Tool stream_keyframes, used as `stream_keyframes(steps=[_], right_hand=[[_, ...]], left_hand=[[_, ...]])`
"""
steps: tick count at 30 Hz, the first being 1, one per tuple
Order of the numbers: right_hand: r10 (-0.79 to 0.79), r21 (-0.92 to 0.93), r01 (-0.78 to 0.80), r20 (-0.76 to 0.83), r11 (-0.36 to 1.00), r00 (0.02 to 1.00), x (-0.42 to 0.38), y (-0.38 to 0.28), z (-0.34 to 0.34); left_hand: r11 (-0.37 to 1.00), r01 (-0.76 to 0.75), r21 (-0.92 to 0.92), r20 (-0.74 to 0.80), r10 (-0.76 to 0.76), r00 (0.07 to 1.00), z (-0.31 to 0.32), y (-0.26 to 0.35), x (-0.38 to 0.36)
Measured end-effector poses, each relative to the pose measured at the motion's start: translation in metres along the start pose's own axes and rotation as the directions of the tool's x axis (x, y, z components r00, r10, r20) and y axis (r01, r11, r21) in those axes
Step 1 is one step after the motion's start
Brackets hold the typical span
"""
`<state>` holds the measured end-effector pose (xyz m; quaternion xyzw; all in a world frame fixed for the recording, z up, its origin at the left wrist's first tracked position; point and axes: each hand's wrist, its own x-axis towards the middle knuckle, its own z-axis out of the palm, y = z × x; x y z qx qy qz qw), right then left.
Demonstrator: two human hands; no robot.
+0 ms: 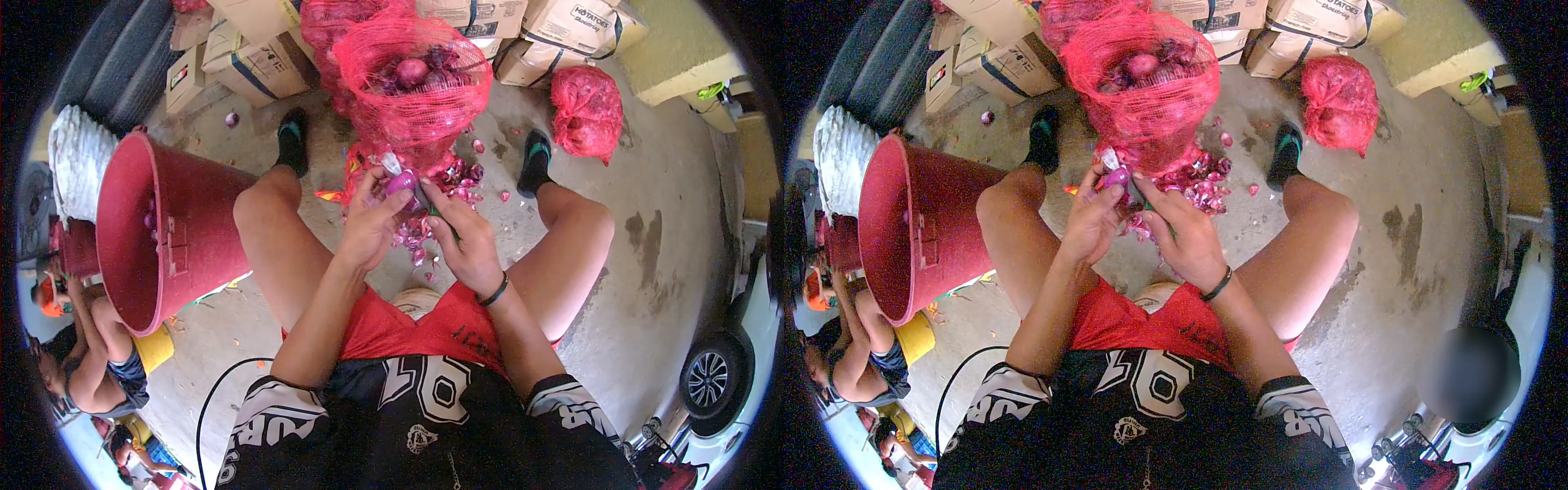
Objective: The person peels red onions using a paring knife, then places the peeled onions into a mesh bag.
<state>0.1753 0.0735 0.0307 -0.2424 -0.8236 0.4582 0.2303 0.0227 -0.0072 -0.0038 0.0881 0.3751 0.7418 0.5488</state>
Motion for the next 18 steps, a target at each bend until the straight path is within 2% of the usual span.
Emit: stream_keyframes(steps=[3, 9, 11, 15, 18], right_hand=[[-0.021, -0.028, 0.019, -0.056, 0.999, 0.998, 0.0, 0.001, 0.001], [0.017, 0.116, 0.012, -0.244, 0.993, 0.97, -0.002, 0.012, 0.004], [0.145, 0.246, -0.077, -0.269, 0.966, 0.952, -0.003, 0.018, 0.001], [0.234, 0.486, -0.144, -0.129, 0.862, 0.964, -0.005, 0.012, -0.002], [0.186, 0.48, -0.164, 0.002, 0.862, 0.983, -0.007, 0.009, 0.002]], left_hand=[[1.0, -0.012, 0.008, 0.019, 0.011, 1.0, -0.003, -0.003, 0.001], [1.0, -0.007, 0.024, 0.133, 0.004, 0.991, -0.006, -0.003, 0.001], [1.0, 0.003, -0.003, 0.164, -0.003, 0.986, -0.005, -0.001, 0.0], [1.0, 0.01, -0.028, 0.149, -0.006, 0.989, -0.006, 0.0, 0.0], [1.0, -0.011, 0.012, 0.113, 0.009, 0.994, -0.007, -0.002, 0.002]])
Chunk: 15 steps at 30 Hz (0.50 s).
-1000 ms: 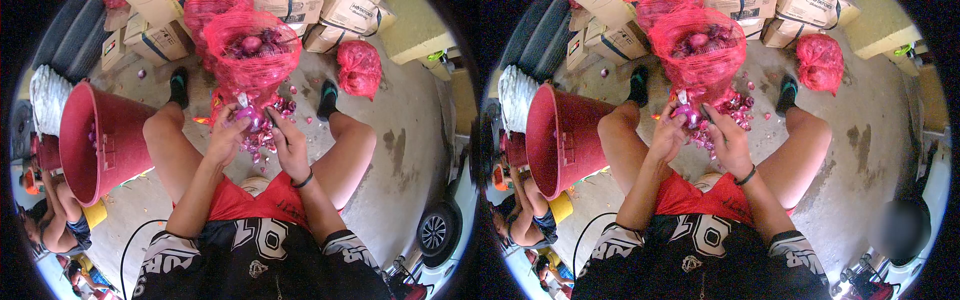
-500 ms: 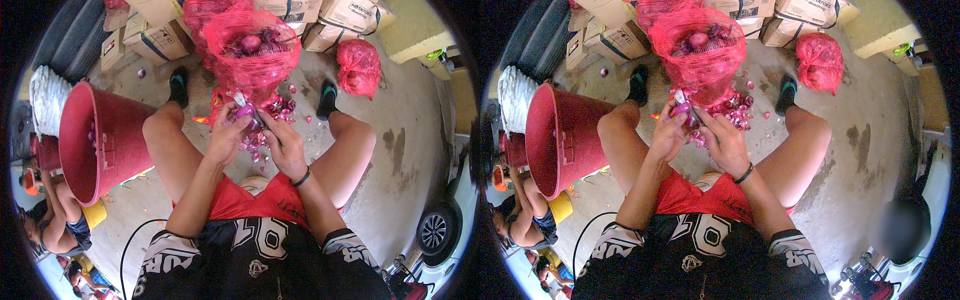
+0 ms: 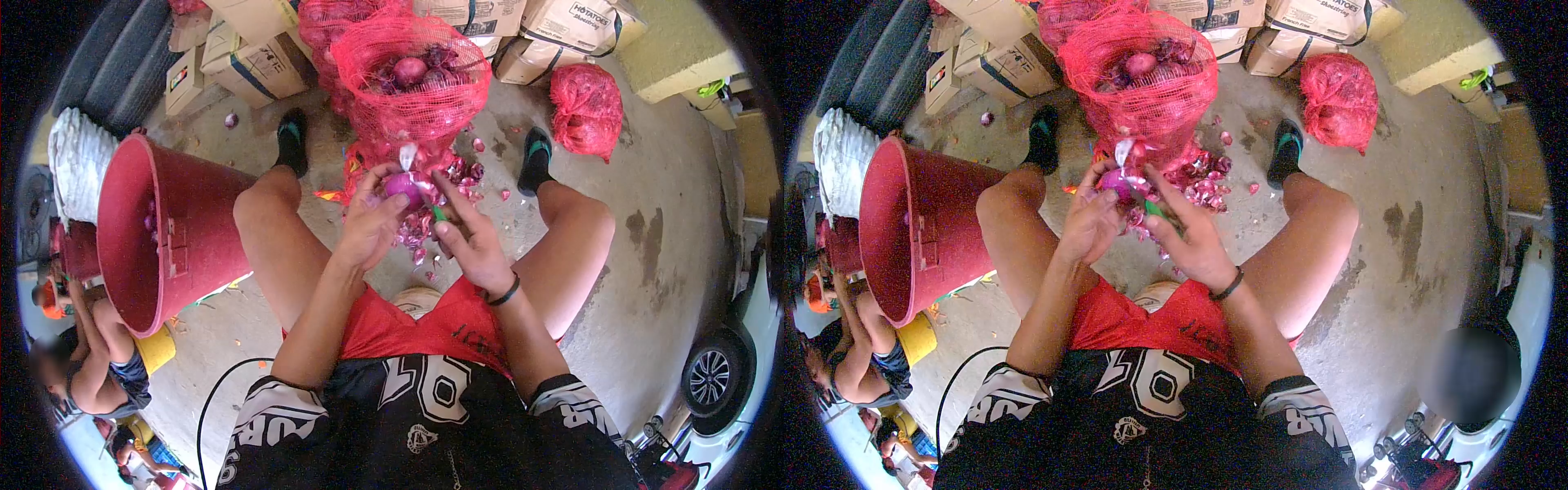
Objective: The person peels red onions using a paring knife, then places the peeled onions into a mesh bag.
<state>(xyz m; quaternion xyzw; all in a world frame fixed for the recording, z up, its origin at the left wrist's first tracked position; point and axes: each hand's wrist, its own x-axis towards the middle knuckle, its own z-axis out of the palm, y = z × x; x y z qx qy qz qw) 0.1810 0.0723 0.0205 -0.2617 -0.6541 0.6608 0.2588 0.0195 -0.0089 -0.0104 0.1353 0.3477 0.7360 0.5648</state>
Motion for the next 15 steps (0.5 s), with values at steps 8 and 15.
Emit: stream_keyframes(steps=[8, 15], right_hand=[[-0.014, -0.057, 0.011, -0.065, 0.998, 0.998, 0.002, 0.007, -0.006], [0.069, 0.195, -0.02, -0.252, 0.981, 0.965, 0.008, 0.01, -0.014]], left_hand=[[0.996, -0.034, 0.085, -0.015, 0.035, 0.999, 0.001, 0.001, 0.0], [0.994, -0.007, -0.107, 0.139, 0.022, 0.99, 0.003, 0.004, -0.003]])
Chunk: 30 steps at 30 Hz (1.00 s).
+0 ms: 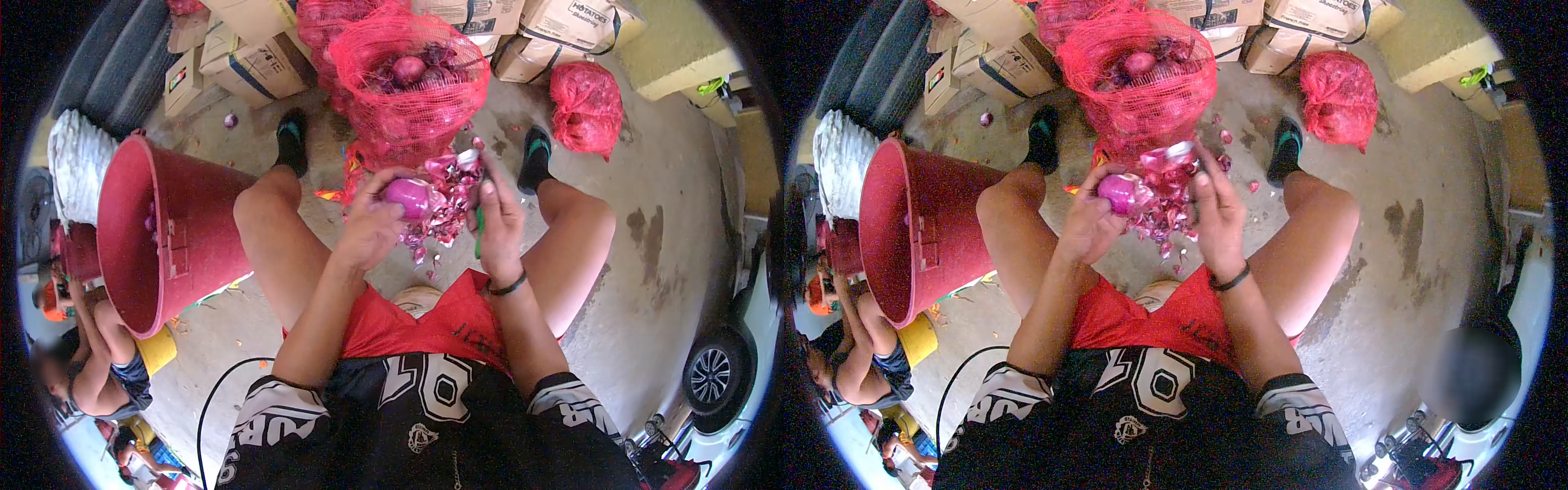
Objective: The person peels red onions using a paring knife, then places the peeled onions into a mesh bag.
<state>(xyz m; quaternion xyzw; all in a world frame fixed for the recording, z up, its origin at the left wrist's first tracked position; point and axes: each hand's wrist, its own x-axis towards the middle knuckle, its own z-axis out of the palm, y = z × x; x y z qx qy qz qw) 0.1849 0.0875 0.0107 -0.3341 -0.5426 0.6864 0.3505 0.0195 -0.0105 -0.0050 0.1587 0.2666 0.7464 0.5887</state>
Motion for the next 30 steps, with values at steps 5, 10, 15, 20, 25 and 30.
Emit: stream_keyframes(steps=[5, 10, 15, 20, 25, 30], right_hand=[[0.07, -0.249, -0.031, 0.151, 0.968, 0.986, -0.005, -0.015, -0.001], [-0.107, -0.413, 0.212, 0.263, 0.886, 0.959, -0.013, -0.008, 0.019], [-0.195, -0.467, 0.32, 0.295, 0.824, 0.935, -0.009, -0.008, 0.02], [-0.214, -0.384, 0.269, 0.181, 0.883, 0.96, -0.005, 0.0, 0.013], [0.077, -0.21, -0.061, 0.07, 0.976, 0.995, -0.007, -0.007, 0.008], [-0.1, -0.46, 0.214, 0.258, 0.862, 0.961, -0.01, -0.012, 0.012]], left_hand=[[0.999, -0.026, -0.044, -0.158, 0.019, 0.987, 0.008, 0.004, 0.003], [1.0, -0.025, -0.011, -0.205, 0.022, 0.979, 0.012, 0.001, 0.007], [0.998, -0.018, 0.065, -0.167, 0.029, 0.986, 0.004, -0.005, 0.007], [0.999, 0.016, 0.034, -0.127, -0.012, 0.992, -0.003, -0.006, 0.008], [1.0, 0.005, -0.005, -0.106, -0.005, 0.994, 0.0, -0.005, 0.007], [1.0, 0.009, -0.024, -0.178, -0.014, 0.984, 0.007, -0.002, 0.007]])
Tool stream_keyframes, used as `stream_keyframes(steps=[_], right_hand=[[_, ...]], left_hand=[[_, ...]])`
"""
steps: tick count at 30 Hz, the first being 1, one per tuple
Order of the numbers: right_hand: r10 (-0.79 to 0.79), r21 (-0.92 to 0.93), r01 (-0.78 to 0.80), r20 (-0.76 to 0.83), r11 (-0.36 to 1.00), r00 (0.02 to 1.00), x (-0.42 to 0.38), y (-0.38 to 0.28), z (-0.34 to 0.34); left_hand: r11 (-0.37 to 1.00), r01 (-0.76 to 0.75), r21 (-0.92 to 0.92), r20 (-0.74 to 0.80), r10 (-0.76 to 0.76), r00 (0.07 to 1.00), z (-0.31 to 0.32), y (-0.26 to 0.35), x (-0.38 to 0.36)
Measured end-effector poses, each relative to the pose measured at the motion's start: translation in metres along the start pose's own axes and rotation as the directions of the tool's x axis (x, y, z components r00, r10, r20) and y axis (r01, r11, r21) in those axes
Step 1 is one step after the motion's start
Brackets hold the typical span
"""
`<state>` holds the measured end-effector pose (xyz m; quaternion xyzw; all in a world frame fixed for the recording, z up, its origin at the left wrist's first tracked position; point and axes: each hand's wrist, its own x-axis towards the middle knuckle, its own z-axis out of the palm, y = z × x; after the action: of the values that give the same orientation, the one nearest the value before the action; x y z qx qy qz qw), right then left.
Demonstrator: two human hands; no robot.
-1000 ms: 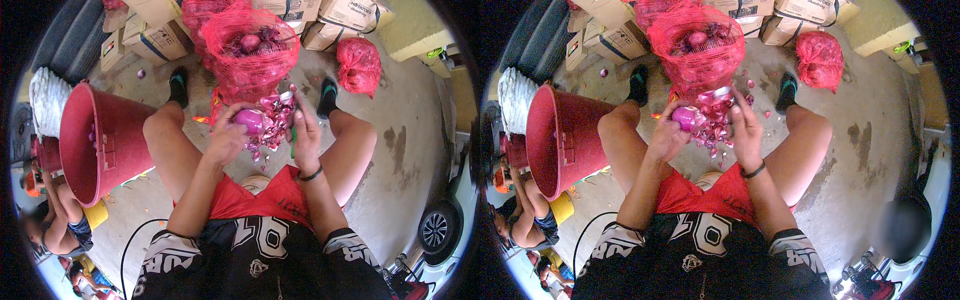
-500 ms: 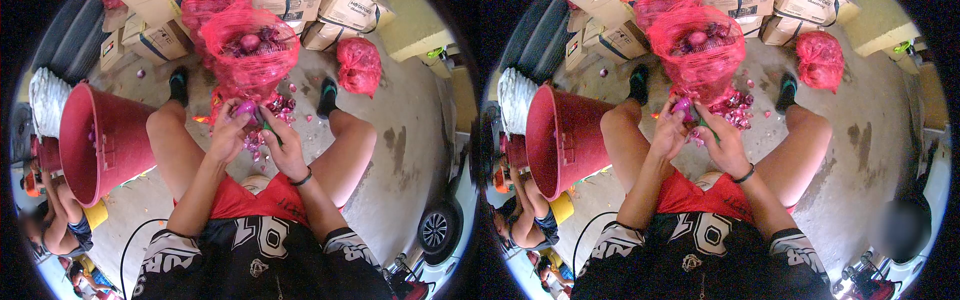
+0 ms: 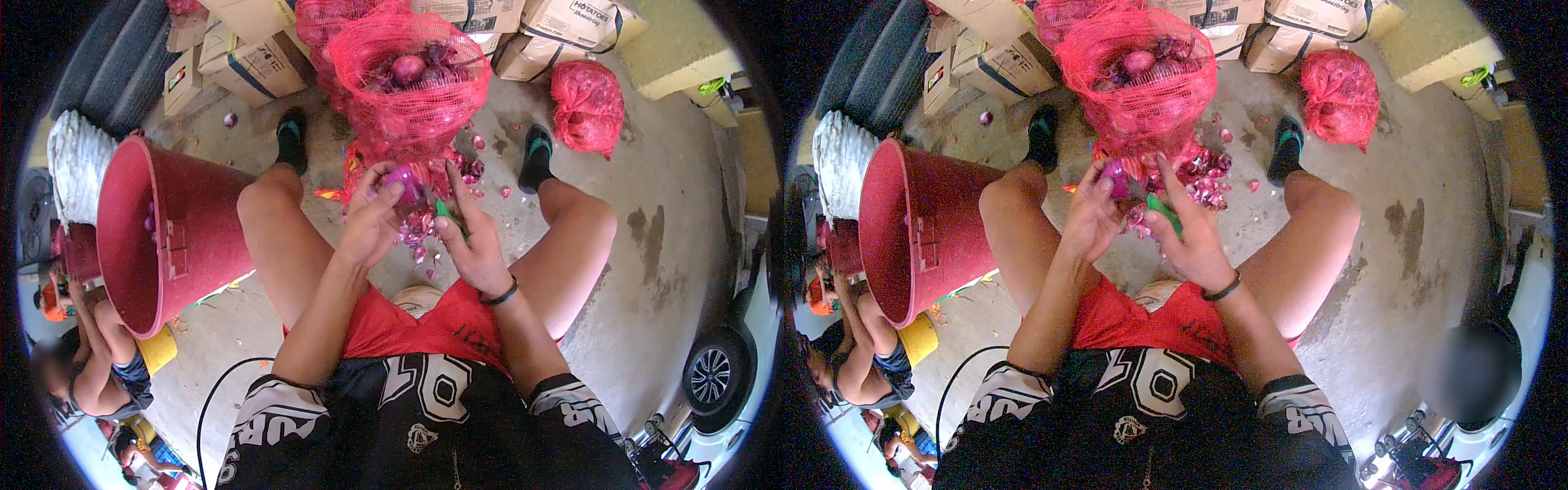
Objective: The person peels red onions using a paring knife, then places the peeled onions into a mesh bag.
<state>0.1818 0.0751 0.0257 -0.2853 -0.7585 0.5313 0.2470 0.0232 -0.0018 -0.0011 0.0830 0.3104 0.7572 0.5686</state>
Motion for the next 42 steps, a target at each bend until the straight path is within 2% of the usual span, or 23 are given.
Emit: stream_keyframes(steps=[6, 14, 17, 23, 26, 29, 31, 34, 36, 39, 42], right_hand=[[0.078, 0.007, -0.079, 0.072, 0.997, 0.994, 0.003, -0.008, 0.001], [-0.161, -0.082, 0.156, -0.066, 0.984, 0.985, 0.005, 0.003, 0.004], [-0.04, -0.073, 0.035, -0.068, 0.997, 0.997, 0.006, 0.001, -0.002], [-0.182, -0.076, 0.179, -0.029, 0.981, 0.983, 0.005, -0.004, 0.005], [-0.015, -0.185, 0.027, 0.069, 0.982, 0.998, 0.004, -0.01, -0.003], [-0.15, -0.054, 0.146, -0.071, 0.988, 0.986, 0.005, 0.002, 0.002], [-0.019, 0.054, 0.028, -0.16, 0.998, 0.987, 0.004, 0.004, 0.001], [0.087, 0.249, -0.023, -0.25, 0.968, 0.964, 0.005, 0.014, 0.001], [0.112, 0.275, -0.045, -0.235, 0.961, 0.966, 0.005, 0.013, 0.0], [0.057, 0.132, -0.044, -0.098, 0.99, 0.994, 0.0, -0.006, -0.005], [-0.101, -0.059, 0.105, 0.068, 0.993, 0.993, 0.0, -0.01, -0.005]], left_hand=[[0.999, 0.003, 0.033, -0.026, -0.002, 1.0, 0.0, 0.002, -0.001], [0.999, -0.019, 0.036, -0.005, 0.02, 1.0, -0.003, 0.002, 0.0], [0.998, -0.04, 0.054, 0.01, 0.039, 0.999, -0.003, 0.002, 0.0], [0.999, -0.022, 0.025, -0.012, 0.022, 1.0, 0.002, 0.005, -0.002], [0.999, -0.036, 0.01, 0.003, 0.036, 0.999, 0.002, 0.004, -0.002], [0.999, -0.015, -0.041, 0.031, 0.017, 0.999, 0.002, 0.003, -0.002], [0.995, 0.029, -0.096, 0.069, -0.023, 0.997, 0.0, 0.004, -0.002], [0.997, 0.072, -0.024, 0.133, -0.068, 0.989, -0.009, 0.006, -0.001], [0.998, 0.059, 0.019, 0.116, -0.06, 0.991, -0.008, 0.003, 0.0], [0.998, 0.016, 0.062, 0.079, -0.021, 0.997, -0.005, -0.001, 0.001], [0.999, -0.011, 0.05, 0.032, 0.01, 0.999, -0.003, 0.001, 0.0]])
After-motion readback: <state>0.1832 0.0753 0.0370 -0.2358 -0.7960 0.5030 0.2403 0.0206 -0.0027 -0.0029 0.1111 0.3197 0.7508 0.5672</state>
